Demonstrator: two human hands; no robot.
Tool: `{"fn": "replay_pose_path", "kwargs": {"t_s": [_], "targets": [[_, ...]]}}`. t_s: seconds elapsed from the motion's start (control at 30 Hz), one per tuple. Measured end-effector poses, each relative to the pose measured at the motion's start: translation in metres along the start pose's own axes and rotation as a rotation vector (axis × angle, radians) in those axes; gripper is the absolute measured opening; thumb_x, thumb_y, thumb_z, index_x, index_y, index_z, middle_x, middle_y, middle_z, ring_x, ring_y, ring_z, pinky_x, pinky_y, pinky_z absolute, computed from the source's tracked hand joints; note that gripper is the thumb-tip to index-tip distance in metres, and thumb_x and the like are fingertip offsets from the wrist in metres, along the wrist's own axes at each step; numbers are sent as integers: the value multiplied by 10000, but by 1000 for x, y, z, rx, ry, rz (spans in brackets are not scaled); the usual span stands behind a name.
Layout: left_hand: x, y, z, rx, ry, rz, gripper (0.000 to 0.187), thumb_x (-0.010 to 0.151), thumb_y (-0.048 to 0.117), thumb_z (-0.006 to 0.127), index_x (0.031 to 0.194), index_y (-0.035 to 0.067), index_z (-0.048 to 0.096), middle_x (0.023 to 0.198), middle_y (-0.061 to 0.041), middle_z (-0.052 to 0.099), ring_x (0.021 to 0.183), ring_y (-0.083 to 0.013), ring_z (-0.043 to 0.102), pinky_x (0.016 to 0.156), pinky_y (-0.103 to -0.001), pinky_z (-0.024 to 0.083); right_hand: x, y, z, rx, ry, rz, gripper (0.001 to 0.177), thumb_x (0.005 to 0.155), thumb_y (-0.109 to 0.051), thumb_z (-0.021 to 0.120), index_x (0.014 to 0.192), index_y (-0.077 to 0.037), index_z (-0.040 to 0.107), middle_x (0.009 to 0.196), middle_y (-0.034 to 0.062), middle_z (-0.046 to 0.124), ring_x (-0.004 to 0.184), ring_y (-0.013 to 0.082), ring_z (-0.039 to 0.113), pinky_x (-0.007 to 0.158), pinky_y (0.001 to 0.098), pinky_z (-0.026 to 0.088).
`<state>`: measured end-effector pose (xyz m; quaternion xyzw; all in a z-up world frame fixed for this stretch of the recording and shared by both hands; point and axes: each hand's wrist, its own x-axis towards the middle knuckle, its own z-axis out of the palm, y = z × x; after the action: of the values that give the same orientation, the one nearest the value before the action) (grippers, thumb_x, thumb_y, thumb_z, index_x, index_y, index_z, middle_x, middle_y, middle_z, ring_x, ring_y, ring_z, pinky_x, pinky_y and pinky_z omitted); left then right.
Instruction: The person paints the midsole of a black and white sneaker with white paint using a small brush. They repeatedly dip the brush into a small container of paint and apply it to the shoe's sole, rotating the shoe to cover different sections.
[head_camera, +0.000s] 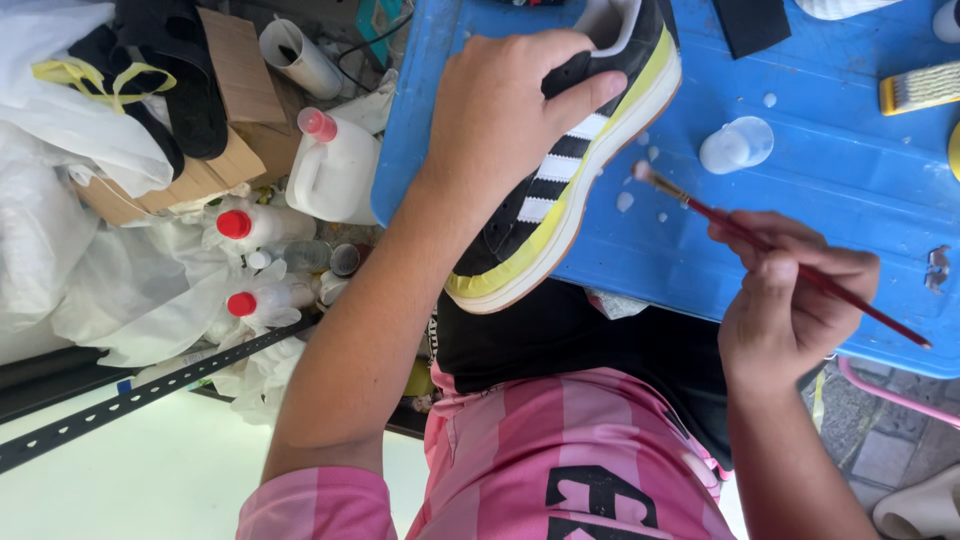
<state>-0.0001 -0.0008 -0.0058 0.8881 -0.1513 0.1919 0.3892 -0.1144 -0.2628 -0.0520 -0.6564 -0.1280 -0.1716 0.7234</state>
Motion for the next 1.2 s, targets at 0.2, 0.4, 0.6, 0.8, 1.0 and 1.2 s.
{"fn": "replay_pose_path", "kwargs": {"t_s": [0.2, 0.4, 0.6, 0.8, 1.0, 1.2], "targets": [[6, 1, -4, -43, -64, -77, 315, 915, 432, 778, 961, 120, 787, 696, -72, 733, 589, -228, 721, 553, -356, 536, -6, 17, 5, 63, -43, 38, 217, 1209, -140, 585, 1214, -6, 414, 1254, 303, 641, 1129, 344, 716, 1020, 474, 641], [10, 7, -12, -53, -108, -107, 340, 913, 443, 769, 982, 110, 783, 721, -70, 740, 609, -221, 726, 575, -346, 541, -4, 14, 6, 311, 10, 153, 175, 1193, -149, 568, 1227, -32, 442, 1207, 292, 655, 1060, 350, 730, 981, 472, 640], [11, 17, -14, -23, -132, -133, 320, 912, 417, 778, 973, 103, 790, 707, -82, 727, 608, -242, 708, 566, -354, 519, 5, 11, 3, 207, -22, 140, 189, 1177, -166, 556, 1206, -15, 447, 1134, 280, 663, 967, 332, 735, 914, 450, 645], [11, 18, -15, -38, -127, -137, 325, 905, 398, 788, 1011, 90, 783, 745, -89, 736, 596, -223, 709, 541, -335, 509, 33, -7, -36, -102, 94, -81, 215, 1256, -162, 536, 1212, -9, 391, 1113, 233, 683, 928, 273, 741, 883, 369, 667], [13, 14, -21, -40, -169, -219, 334, 905, 379, 799, 1013, 65, 766, 716, -101, 711, 566, -215, 671, 537, -330, 481, 63, -1, -49, -566, -4, -106, 171, 1231, -53, 570, 1160, 52, 453, 1055, 214, 701, 932, 244, 742, 863, 297, 613], [14, 17, -21, 2, -192, -243, 330, 900, 393, 799, 999, 80, 773, 696, -96, 714, 564, -206, 675, 534, -330, 481, 75, 14, -50, -667, -57, -45, 197, 1220, -57, 611, 1120, 56, 484, 1006, 176, 718, 929, 216, 763, 821, 279, 612]]}}
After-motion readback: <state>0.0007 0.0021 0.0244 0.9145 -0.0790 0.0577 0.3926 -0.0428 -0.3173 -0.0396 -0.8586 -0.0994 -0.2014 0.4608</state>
